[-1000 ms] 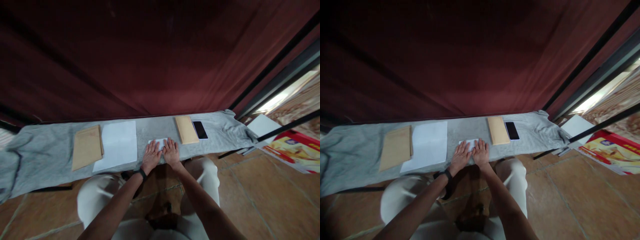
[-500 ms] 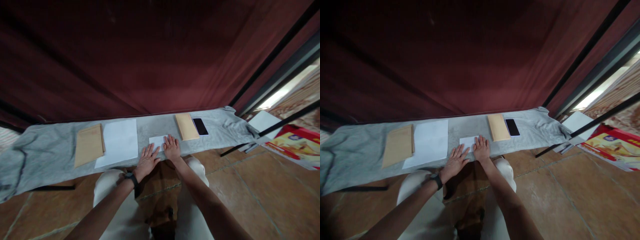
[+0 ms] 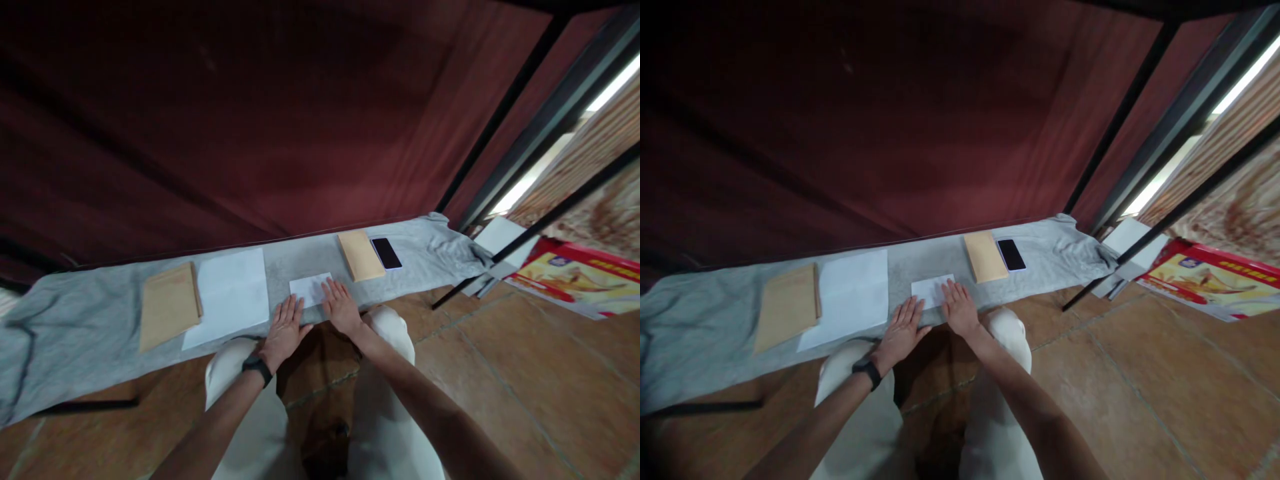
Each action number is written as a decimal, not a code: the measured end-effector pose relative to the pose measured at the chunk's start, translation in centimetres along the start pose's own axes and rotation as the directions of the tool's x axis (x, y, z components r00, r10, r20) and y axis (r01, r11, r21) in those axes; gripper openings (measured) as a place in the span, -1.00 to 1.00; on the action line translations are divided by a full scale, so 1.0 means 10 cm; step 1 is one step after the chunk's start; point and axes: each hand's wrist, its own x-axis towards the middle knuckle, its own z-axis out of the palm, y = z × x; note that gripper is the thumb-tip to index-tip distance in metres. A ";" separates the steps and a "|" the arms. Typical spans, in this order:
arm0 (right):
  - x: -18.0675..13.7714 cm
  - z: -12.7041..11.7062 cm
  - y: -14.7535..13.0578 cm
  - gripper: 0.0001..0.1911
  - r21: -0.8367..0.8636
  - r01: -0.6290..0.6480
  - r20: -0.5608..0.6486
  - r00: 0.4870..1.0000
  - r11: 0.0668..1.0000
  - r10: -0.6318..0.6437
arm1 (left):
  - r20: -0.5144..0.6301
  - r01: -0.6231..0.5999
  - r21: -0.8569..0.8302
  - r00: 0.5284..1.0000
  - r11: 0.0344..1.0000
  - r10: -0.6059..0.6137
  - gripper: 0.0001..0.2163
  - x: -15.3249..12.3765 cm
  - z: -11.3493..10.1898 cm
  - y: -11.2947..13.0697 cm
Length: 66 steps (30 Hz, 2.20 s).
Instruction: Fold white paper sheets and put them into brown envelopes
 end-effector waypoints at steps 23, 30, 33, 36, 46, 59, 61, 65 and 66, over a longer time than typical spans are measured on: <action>0.12 -0.08 0.09 -0.68 0.117 -0.017 0.097 0.995 0.993 0.006 | 0.026 0.090 -0.107 0.996 0.990 -0.088 -0.53 0.67 -0.01 0.31; 0.38 0.04 0.08 -0.59 0.113 0.066 0.098 0.992 0.991 -0.078 | 0.045 0.103 -0.069 0.994 0.992 -0.100 -0.52 0.66 0.18 0.30; 0.44 0.15 0.09 -0.55 0.108 0.086 0.102 0.990 0.990 -0.097 | 0.052 0.093 -0.075 0.995 0.993 -0.089 -0.52 0.69 0.17 0.26; 0.46 0.23 0.14 -0.53 0.060 0.037 0.084 0.996 0.997 -0.042 | 0.043 0.116 -0.091 0.993 0.989 -0.113 -0.51 0.72 0.16 0.23; 0.41 0.38 0.27 -0.42 -0.012 -0.019 0.017 1.000 1.000 0.020 | -0.007 0.283 -0.078 0.959 0.956 -0.284 -0.46 0.63 0.19 0.11; 0.35 0.35 -0.01 -0.50 0.085 0.132 0.020 0.991 0.988 -0.134 | 0.080 0.310 0.002 0.948 0.951 -0.309 -0.47 0.62 0.12 0.13; 0.32 0.36 0.02 -0.49 0.066 0.108 0.015 0.994 0.992 -0.109 | 0.082 0.320 0.001 0.944 0.947 -0.319 -0.47 0.63 0.11 0.13; 0.28 0.36 0.12 -0.44 0.023 0.062 -0.005 0.998 0.998 -0.062 | 0.063 0.365 -0.014 0.929 0.931 -0.364 -0.46 0.62 0.11 0.14; 0.26 0.36 0.14 -0.43 0.017 0.048 -0.013 0.999 0.999 -0.048 | 0.056 0.375 -0.019 0.926 0.927 -0.373 -0.45 0.61 0.12 0.15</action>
